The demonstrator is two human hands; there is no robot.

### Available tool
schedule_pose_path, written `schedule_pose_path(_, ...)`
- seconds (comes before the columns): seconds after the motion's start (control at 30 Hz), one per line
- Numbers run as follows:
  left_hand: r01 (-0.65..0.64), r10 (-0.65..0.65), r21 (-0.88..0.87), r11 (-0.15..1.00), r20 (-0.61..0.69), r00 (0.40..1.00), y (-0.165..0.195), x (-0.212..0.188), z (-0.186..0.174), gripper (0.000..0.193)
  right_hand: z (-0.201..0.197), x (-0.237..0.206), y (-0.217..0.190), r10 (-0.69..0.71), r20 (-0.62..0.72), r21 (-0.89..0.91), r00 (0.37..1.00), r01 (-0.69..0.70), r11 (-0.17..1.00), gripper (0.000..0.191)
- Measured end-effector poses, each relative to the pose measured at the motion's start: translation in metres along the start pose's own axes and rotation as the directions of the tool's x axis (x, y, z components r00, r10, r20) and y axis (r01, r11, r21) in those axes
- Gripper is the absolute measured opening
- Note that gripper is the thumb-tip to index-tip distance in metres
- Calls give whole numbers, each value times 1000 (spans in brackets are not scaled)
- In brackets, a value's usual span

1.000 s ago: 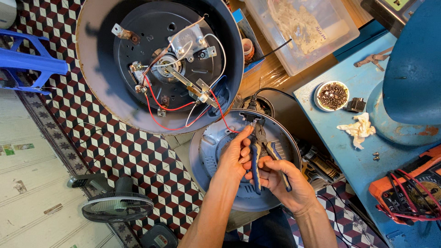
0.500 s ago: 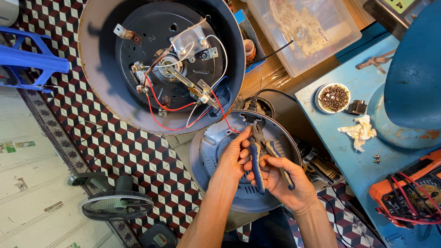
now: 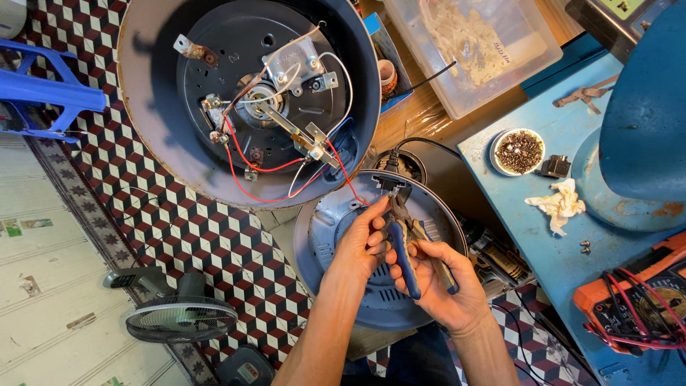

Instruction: The person works on the internal wiring of a disassembled appliance, likely a fan. They strip a red wire with pliers, then use a heat gun to apply heat to a wire connection on the motor housing. The person repeatedly strips and heats the same wire connection throughout the clip.

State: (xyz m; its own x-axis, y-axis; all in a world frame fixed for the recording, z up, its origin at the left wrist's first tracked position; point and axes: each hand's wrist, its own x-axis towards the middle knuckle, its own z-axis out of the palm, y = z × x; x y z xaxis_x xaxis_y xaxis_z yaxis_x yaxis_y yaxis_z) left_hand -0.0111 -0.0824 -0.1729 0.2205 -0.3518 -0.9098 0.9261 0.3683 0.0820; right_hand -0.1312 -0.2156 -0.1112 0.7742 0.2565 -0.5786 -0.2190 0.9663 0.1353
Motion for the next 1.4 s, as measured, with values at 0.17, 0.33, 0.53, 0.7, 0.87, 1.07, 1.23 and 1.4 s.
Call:
schedule_pose_path(0.17, -23, 24, 27, 999, -18, 1000, 1, -4, 4, 28, 3, -2, 0, -10, -55, -121, 998, 3, 993, 39)
schedule_pose_path(0.33, 1, -1, 36, 999, -15, 1000, 2, -6, 3, 32, 12, -30, 16, -215, -367, -854, 905, -236, 464, 35)
schedule_pose_path(0.53, 11, -11, 43, 999, -10, 1000, 3, -5, 5, 32, 16, -45, 64, -531, -6, -626, 847, -417, -659, 32)
schedule_pose_path(0.7, 68, -69, 9, 998, 39, 997, 3, -1, 2, 32, 35, -42, 49, -615, 183, -804, 767, -243, -543, 36)
schedule_pose_path(0.87, 48, -49, 37, 998, 32, 998, -1, 4, -2, 28, 56, 20, 5, -769, -174, -982, 615, -48, 184, 26)
schedule_pose_path(1.07, 41, -41, 2, 999, -18, 999, -1, 12, -2, 22, 48, 65, -8, -598, -348, -806, 722, 96, 584, 21)
schedule_pose_path(1.23, 27, -27, 8, 1000, -27, 999, -2, 8, 0, 26, 41, 71, -8, -646, -328, -814, 689, 140, 563, 18)
schedule_pose_path(1.4, -68, 74, 132, 989, -42, 996, 0, -14, 12, 33, 36, 78, -8, -679, -310, -821, 665, 173, 544, 17)
